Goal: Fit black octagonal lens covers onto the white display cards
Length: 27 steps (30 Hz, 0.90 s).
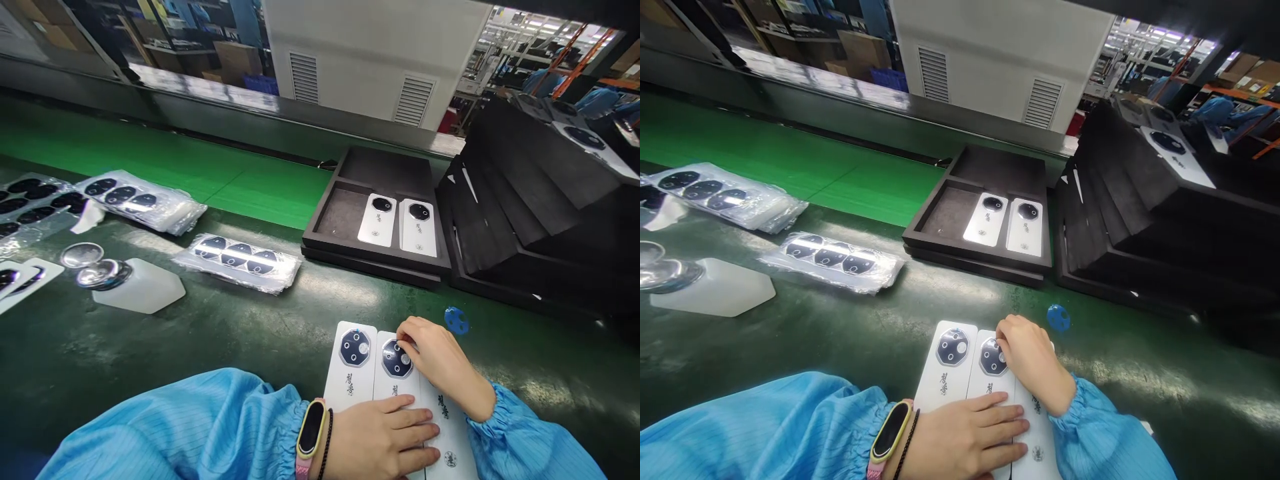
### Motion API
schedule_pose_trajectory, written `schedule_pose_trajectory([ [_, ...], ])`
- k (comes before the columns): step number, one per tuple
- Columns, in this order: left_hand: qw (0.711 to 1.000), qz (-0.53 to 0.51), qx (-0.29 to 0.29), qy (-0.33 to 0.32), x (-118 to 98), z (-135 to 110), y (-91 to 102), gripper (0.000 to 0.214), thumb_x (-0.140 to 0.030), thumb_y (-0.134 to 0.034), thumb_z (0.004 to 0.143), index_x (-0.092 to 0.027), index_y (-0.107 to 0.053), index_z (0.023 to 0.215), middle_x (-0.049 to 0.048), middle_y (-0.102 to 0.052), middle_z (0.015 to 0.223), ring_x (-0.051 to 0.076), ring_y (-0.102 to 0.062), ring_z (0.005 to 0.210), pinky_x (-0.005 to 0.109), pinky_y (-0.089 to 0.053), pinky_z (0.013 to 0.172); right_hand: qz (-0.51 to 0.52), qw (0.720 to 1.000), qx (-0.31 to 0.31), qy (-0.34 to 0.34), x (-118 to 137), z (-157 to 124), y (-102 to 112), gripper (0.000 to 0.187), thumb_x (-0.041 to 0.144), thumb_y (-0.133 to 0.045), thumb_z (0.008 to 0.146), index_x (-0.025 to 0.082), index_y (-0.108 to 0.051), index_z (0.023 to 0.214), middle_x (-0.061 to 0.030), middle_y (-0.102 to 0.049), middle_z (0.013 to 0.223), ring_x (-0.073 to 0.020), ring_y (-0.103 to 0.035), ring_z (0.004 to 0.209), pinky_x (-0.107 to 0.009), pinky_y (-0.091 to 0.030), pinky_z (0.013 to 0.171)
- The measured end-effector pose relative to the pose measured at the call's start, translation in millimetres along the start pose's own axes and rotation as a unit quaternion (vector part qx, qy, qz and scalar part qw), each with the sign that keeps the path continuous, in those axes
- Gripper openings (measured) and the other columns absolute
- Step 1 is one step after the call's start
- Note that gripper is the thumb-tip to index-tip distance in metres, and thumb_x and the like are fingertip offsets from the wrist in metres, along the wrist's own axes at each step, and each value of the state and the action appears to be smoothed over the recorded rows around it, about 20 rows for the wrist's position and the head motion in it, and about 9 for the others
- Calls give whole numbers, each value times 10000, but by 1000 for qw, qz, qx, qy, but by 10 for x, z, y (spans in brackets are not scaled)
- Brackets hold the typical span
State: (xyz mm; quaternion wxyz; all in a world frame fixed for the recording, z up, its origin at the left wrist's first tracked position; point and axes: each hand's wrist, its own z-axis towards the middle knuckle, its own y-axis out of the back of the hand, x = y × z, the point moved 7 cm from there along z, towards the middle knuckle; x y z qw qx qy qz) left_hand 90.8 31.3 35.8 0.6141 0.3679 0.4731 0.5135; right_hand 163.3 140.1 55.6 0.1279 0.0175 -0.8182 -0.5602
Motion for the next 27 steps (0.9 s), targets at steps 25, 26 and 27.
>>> schedule_pose_trajectory([
  [25, 999, 28, -22, 4, 11, 9, -18, 336, -277, -366, 972, -141, -550, 1219, 43, -554, 1313, 177, -486, 1217, 337, -287, 1105, -161, 901, -359, 185, 270, -303, -95, 289, -74, -372, 729, 167, -498, 632, -29, -446, 599, -180, -335, 577, -293, -228, 578],
  [26, 999, 29, -22, 4, 11, 7, -19, 337, -273, -362, 973, -141, -550, 1219, 43, -555, 1312, 175, -487, 1216, 337, -285, 1107, -157, 901, -358, 187, 266, -301, -98, 292, -74, -370, 734, 167, -499, 631, -28, -447, 598, -179, -335, 576, -292, -227, 578],
  [27, 999, 31, -24, 4, 11, 3, -17, 336, -269, -360, 974, -141, -551, 1218, 42, -557, 1310, 173, -487, 1217, 335, -282, 1108, -153, 902, -358, 187, 259, -299, -100, 295, -74, -367, 740, 167, -498, 630, -26, -447, 597, -178, -335, 574, -290, -227, 577],
])
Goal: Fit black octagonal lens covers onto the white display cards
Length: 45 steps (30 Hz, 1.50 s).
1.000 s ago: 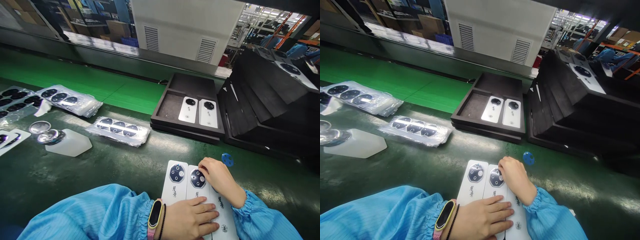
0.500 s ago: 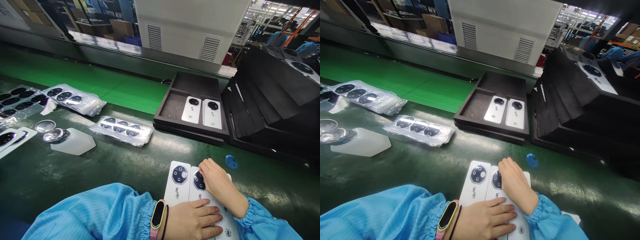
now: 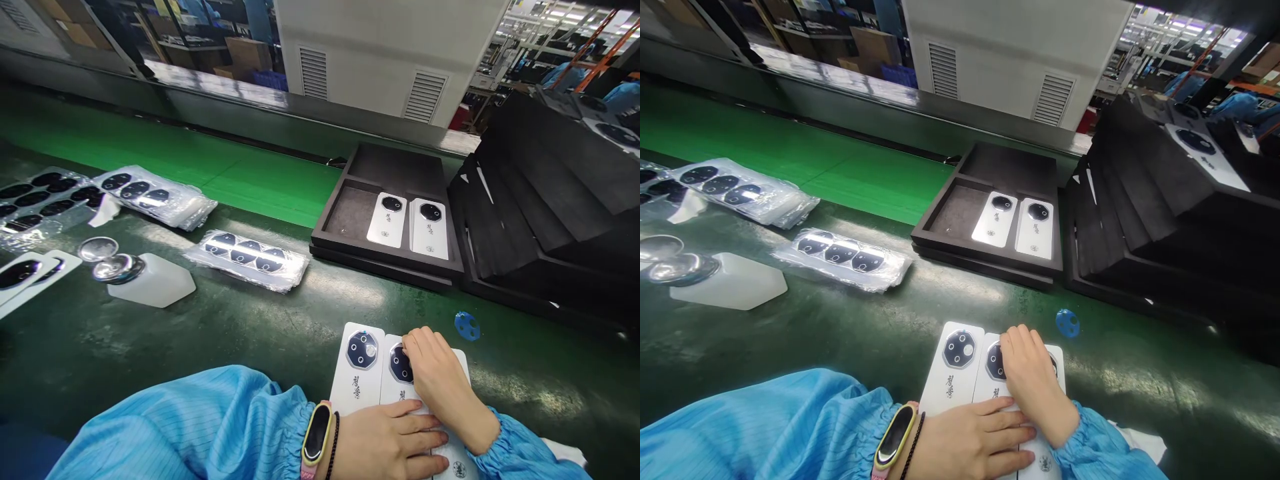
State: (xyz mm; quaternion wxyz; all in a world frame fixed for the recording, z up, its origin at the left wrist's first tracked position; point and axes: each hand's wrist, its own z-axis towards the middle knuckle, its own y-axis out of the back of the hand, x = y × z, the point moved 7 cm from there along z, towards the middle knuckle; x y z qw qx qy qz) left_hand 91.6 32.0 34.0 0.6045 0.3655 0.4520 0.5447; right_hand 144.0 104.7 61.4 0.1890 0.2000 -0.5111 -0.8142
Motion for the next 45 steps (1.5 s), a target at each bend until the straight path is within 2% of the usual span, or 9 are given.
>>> schedule_pose_trajectory([
  [9, 1000, -2, 12, 1, 3, -3, 27, 340, -293, -395, 962, -141, -535, 1232, 36, -546, 1324, 180, -473, 1232, 330, -328, 1066, 76, 997, 22, -14, -109, 74, 28, 294, -71, -411, 770, 176, -494, 633, 1, -503, 608, -156, -407, 581, -268, -273, 579],
  [19, 1000, -20, 22, -1, 0, 1, 20, 374, -346, -455, 945, -120, -529, 1234, 57, -543, 1326, 189, -463, 1248, 331, -325, 1071, 63, 990, 124, -23, -128, 152, -106, 307, -56, -477, 756, 197, -498, 582, 10, -524, 583, -154, -461, 581, -278, -287, 520],
  [34, 998, -51, 36, 2, -4, 25, 44, 396, -345, -483, 925, -94, -533, 1227, 78, -556, 1309, 203, -476, 1244, 339, -316, 1095, 66, 994, 88, -22, -44, 151, -61, 308, -60, -466, 744, 193, -510, 574, 0, -533, 578, -159, -462, 571, -287, -300, 533],
  [40, 998, -48, 34, 3, -4, 22, 37, 405, -344, -492, 929, -89, -520, 1243, 84, -545, 1322, 205, -466, 1259, 342, -336, 1085, 75, 985, 142, -68, -142, 126, -105, 256, -11, -537, 758, 190, -546, 600, 11, -582, 608, -145, -526, 597, -260, -338, 534],
  [45, 997, -56, 43, 5, -5, 10, 31, 404, -340, -476, 938, -94, -512, 1256, 77, -524, 1347, 198, -459, 1267, 334, -326, 1095, 34, 965, 222, -139, -278, 102, -103, 237, 23, -578, 764, 197, -575, 603, 4, -620, 622, -156, -578, 624, -262, -292, 481],
])
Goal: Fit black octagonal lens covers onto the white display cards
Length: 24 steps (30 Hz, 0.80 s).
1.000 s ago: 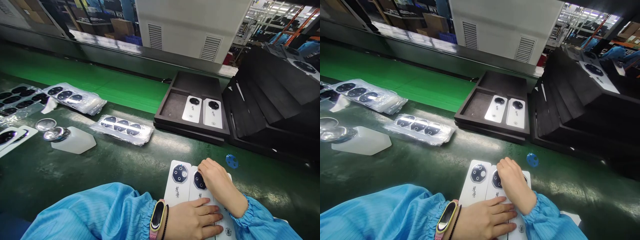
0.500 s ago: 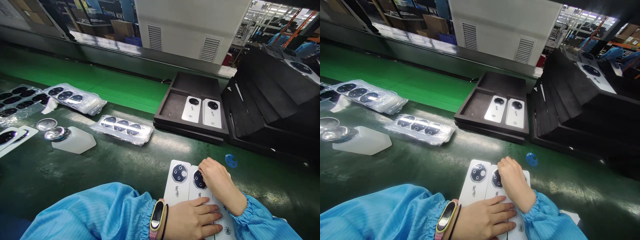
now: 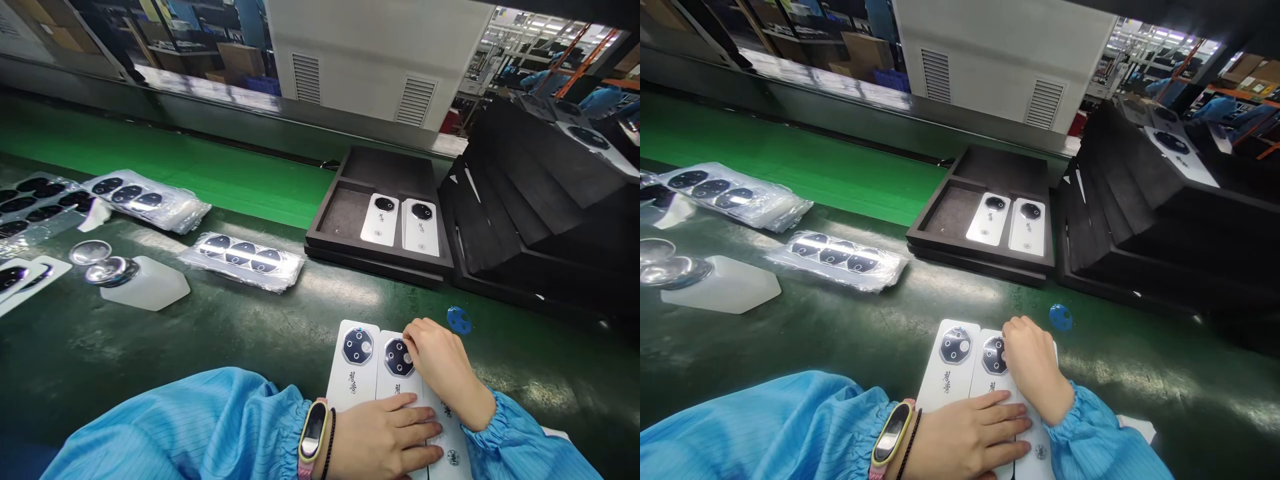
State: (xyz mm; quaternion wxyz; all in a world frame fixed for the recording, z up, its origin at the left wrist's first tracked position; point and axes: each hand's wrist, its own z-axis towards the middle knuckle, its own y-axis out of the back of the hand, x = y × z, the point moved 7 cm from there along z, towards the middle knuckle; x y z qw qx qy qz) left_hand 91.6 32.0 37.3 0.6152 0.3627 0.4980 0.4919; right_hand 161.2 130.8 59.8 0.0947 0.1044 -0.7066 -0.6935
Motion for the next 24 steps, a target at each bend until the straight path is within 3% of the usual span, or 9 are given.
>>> schedule_pose_trajectory([
  [6, 1000, -19, 12, 4, -1, 2, -18, 403, -333, -460, 948, -92, -508, 1269, 87, -508, 1360, 202, -443, 1285, 331, -299, 1113, 0, 999, 24, -27, -12, -1, -10, 231, 42, -571, 791, 206, -588, 629, 7, -633, 644, -155, -590, 634, -261, -271, 468],
  [18, 1000, -29, -3, 4, 5, 15, 12, 424, -334, -511, 908, -77, -524, 1245, 101, -538, 1327, 209, -465, 1258, 337, -324, 1103, 27, 997, -34, 57, 142, -28, -64, 265, -10, -514, 805, 196, -561, 647, 4, -601, 680, -148, -525, 672, -272, -250, 462],
  [24, 999, -33, 1, 5, 5, 15, 4, 428, -324, -495, 912, -79, -511, 1262, 107, -529, 1335, 218, -456, 1268, 345, -303, 1114, 21, 999, -22, 35, 104, -20, -50, 264, -16, -530, 794, 198, -567, 644, 7, -603, 669, -149, -530, 668, -275, -245, 470],
])
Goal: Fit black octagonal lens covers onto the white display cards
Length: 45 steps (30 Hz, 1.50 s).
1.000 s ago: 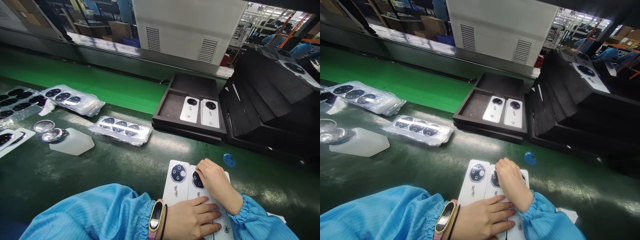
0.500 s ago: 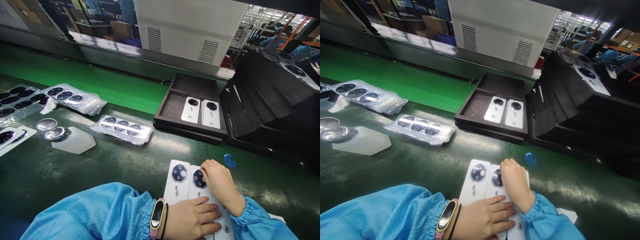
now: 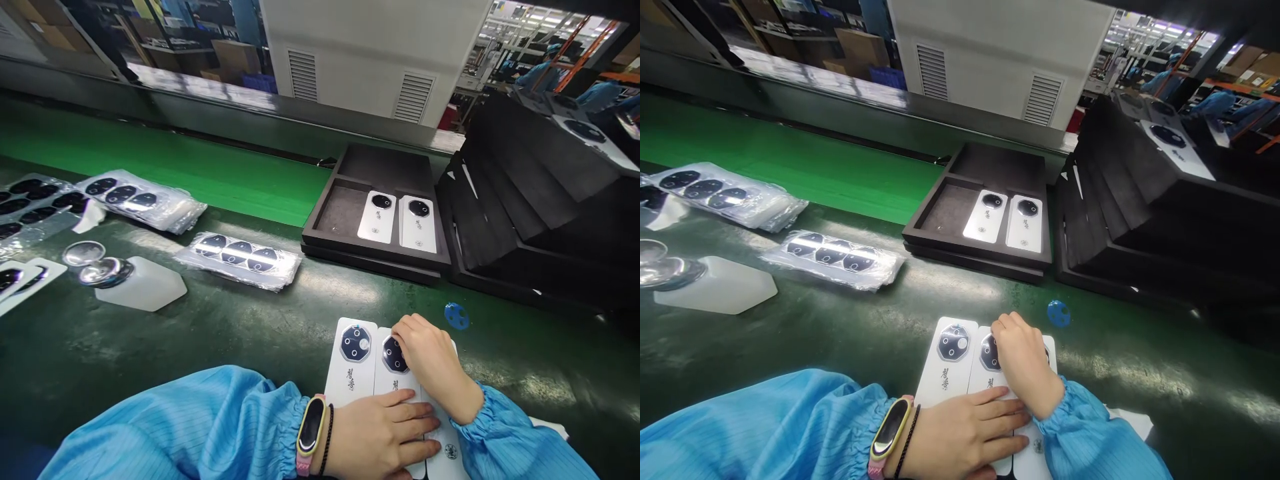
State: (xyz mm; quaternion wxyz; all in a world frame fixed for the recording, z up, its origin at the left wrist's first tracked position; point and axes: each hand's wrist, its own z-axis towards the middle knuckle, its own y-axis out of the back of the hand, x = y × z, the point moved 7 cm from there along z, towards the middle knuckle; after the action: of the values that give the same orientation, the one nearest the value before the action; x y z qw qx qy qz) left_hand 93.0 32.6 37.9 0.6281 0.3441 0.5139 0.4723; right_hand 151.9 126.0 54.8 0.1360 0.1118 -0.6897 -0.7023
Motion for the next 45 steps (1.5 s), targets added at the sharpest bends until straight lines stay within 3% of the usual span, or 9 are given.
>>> schedule_pose_trajectory([
  [11, 1000, 18, 16, -3, -2, -24, -29, 428, -341, -469, 937, -94, -475, 1286, 83, -498, 1370, 209, -436, 1284, 344, -277, 1117, -10, 991, 110, -79, -135, 5, 86, 192, 87, -602, 827, 198, -645, 676, 0, -678, 732, -170, -627, 728, -264, -290, 471],
  [15, 1000, 22, 19, -4, 5, -15, -25, 414, -336, -451, 946, -95, -477, 1282, 80, -494, 1374, 205, -430, 1289, 340, -269, 1117, 29, 990, 112, -79, -146, 1, 82, 151, 89, -613, 824, 197, -654, 727, 12, -689, 781, -163, -638, 768, -253, -357, 521],
  [24, 1000, 28, 7, -5, -8, -19, -33, 411, -343, -455, 944, -98, -482, 1273, 76, -509, 1360, 203, -441, 1277, 338, -266, 1115, 61, 997, 41, -8, -89, 12, 22, 177, 47, -563, 818, 181, -582, 703, 11, -630, 717, -144, -592, 672, -239, -376, 507],
  [34, 998, 54, -9, -12, 14, -24, -48, 407, -360, -461, 936, -110, -505, 1255, 66, -517, 1353, 199, -451, 1262, 340, -302, 1096, 1, 985, -150, 89, 38, -105, 88, 270, -39, -399, 783, 186, -502, 672, 1, -523, 621, -146, -488, 569, -248, -335, 482],
  [45, 999, 51, -8, -15, 11, -33, -60, 387, -340, -425, 958, -114, -505, 1262, 68, -514, 1353, 193, -437, 1269, 329, -248, 1125, -37, 975, -197, 96, 127, -193, 97, 304, -93, -353, 705, 163, -515, 688, -25, -500, 633, -172, -416, 594, -278, -309, 569],
])
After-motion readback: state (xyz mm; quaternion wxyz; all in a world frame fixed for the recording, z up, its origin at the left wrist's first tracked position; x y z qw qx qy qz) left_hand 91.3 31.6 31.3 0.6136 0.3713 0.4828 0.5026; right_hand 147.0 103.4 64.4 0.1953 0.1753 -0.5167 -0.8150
